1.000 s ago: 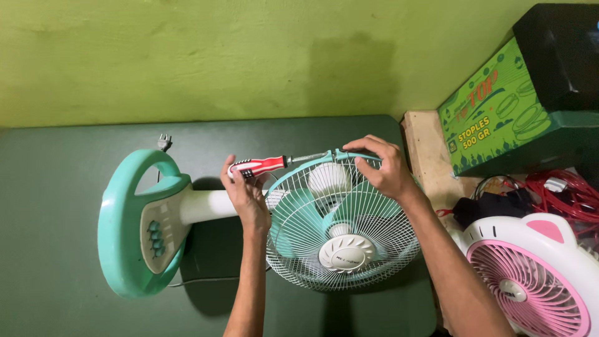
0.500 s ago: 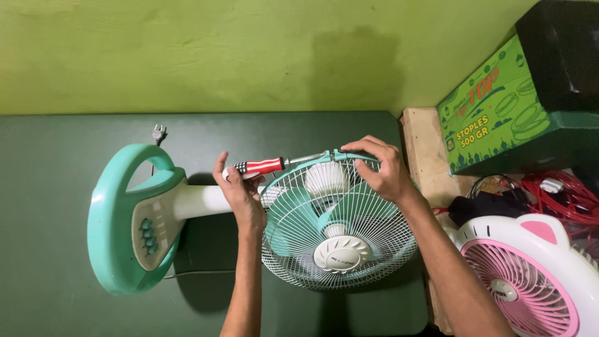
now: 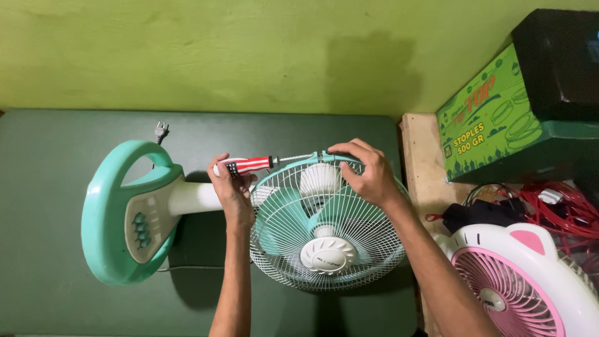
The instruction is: The person uses a screwdriver to loosen screws on a teal table fan, removes the front grille, and then detaches the rear plastic ring. The components are placed on nearby surfaces.
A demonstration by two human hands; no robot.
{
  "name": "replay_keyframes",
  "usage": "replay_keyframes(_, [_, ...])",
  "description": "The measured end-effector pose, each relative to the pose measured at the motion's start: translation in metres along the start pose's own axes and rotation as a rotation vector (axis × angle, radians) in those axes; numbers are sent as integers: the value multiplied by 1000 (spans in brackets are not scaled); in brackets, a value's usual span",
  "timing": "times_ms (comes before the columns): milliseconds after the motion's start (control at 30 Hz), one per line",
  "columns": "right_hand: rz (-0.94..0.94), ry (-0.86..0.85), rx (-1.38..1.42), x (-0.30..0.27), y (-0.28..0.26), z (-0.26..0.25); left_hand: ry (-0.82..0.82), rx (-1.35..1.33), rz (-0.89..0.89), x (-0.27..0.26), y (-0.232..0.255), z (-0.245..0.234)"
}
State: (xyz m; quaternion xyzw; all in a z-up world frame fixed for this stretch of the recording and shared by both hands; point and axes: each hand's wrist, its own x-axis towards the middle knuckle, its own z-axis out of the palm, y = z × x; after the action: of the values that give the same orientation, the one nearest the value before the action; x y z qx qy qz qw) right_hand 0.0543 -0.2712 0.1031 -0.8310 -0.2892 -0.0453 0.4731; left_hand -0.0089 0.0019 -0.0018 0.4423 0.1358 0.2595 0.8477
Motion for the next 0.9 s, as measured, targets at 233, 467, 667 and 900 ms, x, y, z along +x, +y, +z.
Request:
replay_keyframes(233, [-52,4,15,0,2,-3,-79,-68,7,1,-2,-5])
replay_keyframes(467, [-54,-15,21,1,7,-2,-23,5,31,-2,-4,-1])
replay_keyframes(667, [-88,0,19,1,10,0,-42,-78,34,1,-5,-4])
replay_keyframes(900, [-31,-10,43,1,9,2,-11,20,45,-1,-8,-7])
